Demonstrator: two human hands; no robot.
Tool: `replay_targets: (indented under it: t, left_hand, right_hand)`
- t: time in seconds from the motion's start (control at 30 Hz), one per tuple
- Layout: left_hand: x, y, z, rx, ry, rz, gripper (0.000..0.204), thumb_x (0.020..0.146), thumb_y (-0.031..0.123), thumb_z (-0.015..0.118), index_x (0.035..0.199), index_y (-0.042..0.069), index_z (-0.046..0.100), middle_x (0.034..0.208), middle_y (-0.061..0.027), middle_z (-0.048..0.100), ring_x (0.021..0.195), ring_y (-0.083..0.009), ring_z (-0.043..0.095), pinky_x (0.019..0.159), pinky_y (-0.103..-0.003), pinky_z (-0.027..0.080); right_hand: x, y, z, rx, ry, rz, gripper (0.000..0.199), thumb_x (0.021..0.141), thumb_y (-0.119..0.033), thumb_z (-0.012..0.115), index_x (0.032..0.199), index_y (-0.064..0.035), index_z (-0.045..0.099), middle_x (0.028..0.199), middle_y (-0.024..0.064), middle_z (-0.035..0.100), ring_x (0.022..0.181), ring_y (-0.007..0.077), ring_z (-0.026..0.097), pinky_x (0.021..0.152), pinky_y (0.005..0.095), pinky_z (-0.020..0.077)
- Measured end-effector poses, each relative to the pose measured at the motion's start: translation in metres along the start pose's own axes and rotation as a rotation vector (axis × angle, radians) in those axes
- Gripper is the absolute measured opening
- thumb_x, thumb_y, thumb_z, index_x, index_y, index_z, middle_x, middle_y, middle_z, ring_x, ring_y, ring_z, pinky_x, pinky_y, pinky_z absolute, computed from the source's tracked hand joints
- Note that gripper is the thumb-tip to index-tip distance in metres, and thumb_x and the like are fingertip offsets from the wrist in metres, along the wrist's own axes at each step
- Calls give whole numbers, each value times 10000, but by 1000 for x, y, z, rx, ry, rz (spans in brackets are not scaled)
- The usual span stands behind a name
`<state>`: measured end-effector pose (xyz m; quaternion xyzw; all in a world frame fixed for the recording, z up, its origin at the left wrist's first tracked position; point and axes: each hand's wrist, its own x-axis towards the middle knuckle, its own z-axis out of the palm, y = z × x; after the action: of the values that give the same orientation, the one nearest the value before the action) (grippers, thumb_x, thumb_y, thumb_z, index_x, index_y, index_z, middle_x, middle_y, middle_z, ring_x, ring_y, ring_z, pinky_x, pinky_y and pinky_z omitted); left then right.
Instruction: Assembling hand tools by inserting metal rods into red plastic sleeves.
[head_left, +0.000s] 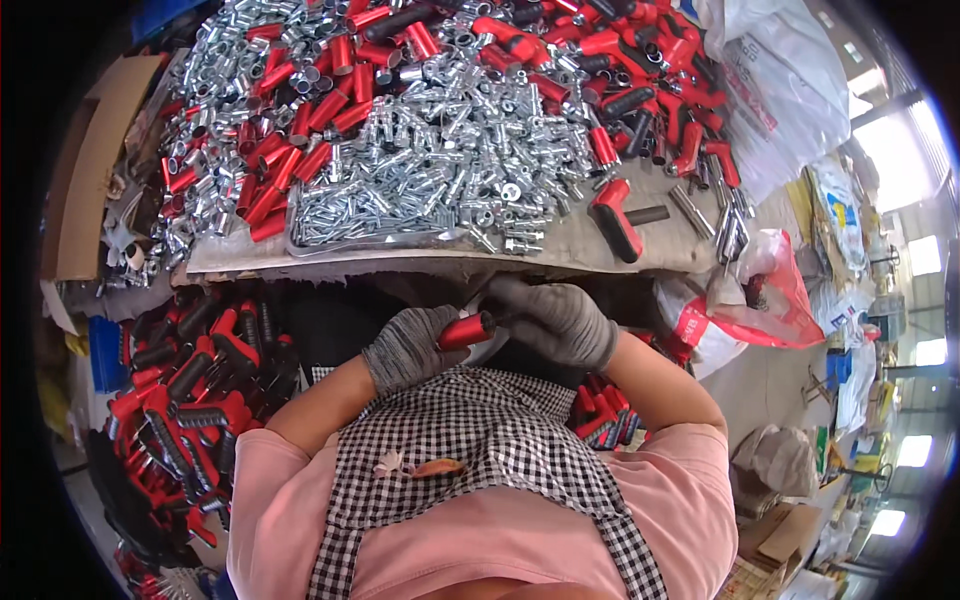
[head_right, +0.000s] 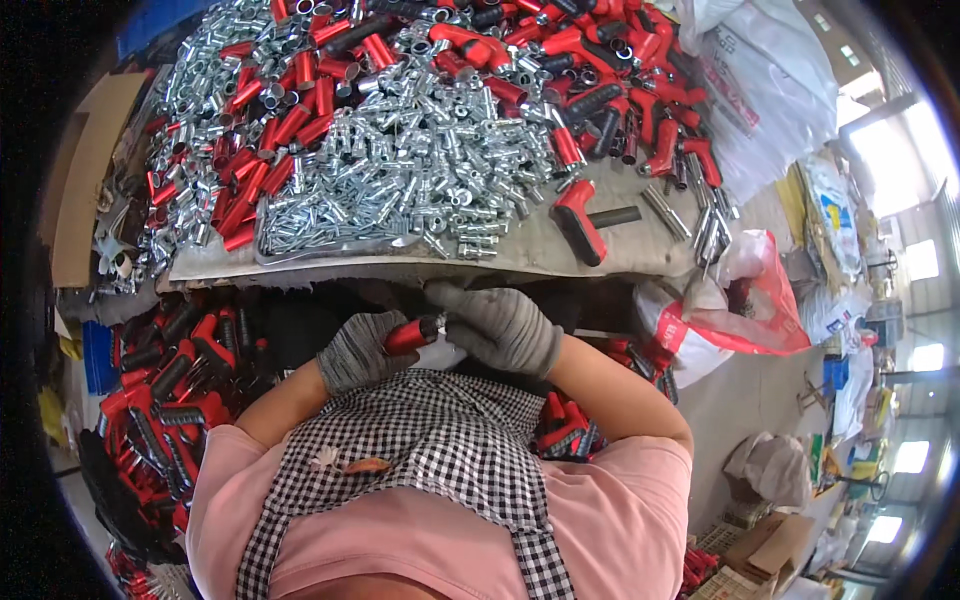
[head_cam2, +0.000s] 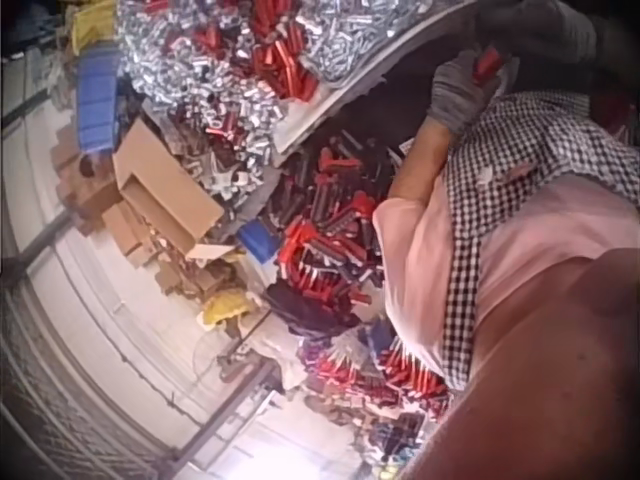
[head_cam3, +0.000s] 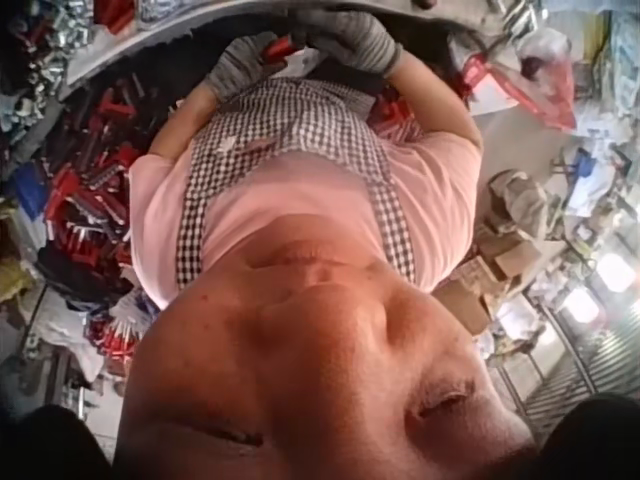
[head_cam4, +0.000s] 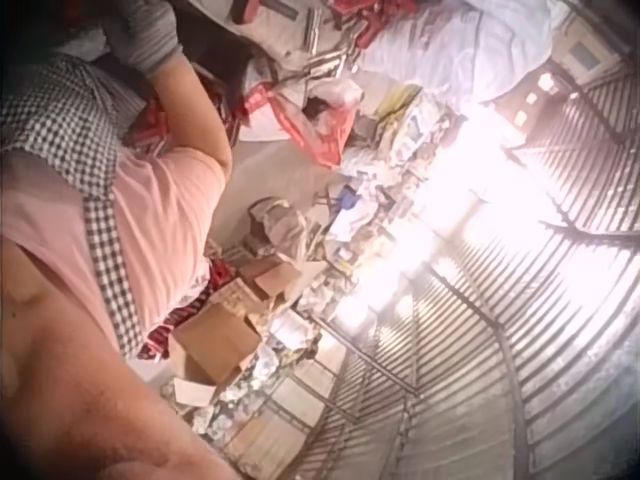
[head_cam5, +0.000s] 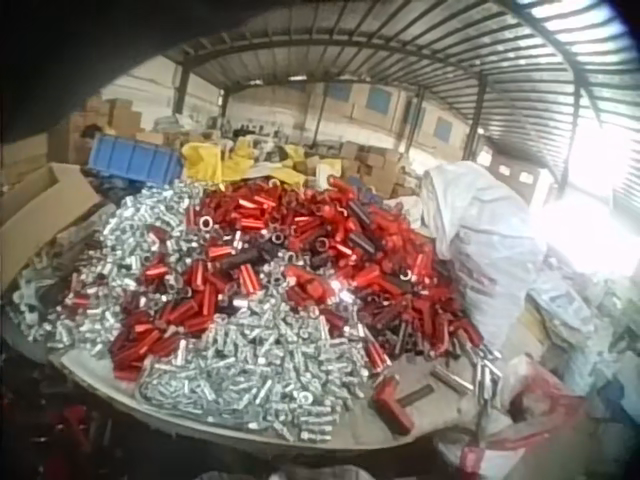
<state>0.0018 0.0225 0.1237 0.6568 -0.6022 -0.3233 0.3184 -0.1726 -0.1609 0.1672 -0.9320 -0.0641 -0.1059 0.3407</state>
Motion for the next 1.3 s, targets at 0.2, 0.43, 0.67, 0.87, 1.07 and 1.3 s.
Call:
replay_targets:
  t: [0.2, 0.43, 0.67, 0.87, 1.07, 1.3]
  left_hand:
    - [-11, 4, 2, 53, 70, -54, 340, 763, 304, 692, 964, 54, 578, 805, -189, 622, 759, -370, 618, 676, -427, 501]
    - [-18, 2, 1, 172, 141, -48, 305, 778, 309, 669, 915, 66, 545, 777, -176, 612, 729, -371, 613, 654, -442, 492]
    - [-19, -18, -22, 396, 12, -119, 308, 810, 341, 603, 916, 57, 545, 765, -156, 617, 742, -324, 627, 647, -439, 483]
    - [-18, 2, -40, 593, -4, -18, 375, 779, 277, 640, 1065, 47, 562, 863, -144, 624, 810, -320, 630, 694, -423, 507]
    - [-25, 1, -34, 648, -139, -77, 335, 768, 262, 650, 1025, 59, 577, 886, -153, 638, 788, -328, 638, 683, -427, 507]
    - [-32, -16, -12, -106, -505, 88, 377, 698, 337, 743, 903, 38, 639, 720, -139, 637, 660, -271, 632, 627, -399, 503]
  right_hand:
    - [-1, 45, -64, -315, 237, 860, 1045, 693, -334, 780, 1476, -68, 141, 1135, 210, 582, 1069, 320, 583, 892, 401, 474]
    - [-44, 159, -64, 97, 752, 743, 832, 765, -213, 694, 1443, -47, 242, 795, 84, 575, 716, 213, 607, 614, 319, 497]
    - [-64, 45, -70, 1127, 767, 613, 490, 773, -150, 656, 1233, -33, 533, 833, 78, 610, 714, 185, 612, 597, 315, 518]
    - [-29, -21, -35, 702, 78, 628, 554, 701, -140, 743, 1203, 10, 563, 1043, 90, 647, 907, 158, 617, 820, 310, 497]
    - [-12, -27, -11, 615, -68, 589, 520, 657, -116, 777, 1144, -33, 616, 982, 52, 651, 869, 154, 617, 783, 300, 496]
    - [4, -33, 8, -412, -124, -672, 356, 662, -224, 683, 1009, -147, 683, 805, 73, 631, 720, 252, 622, 580, 375, 511]
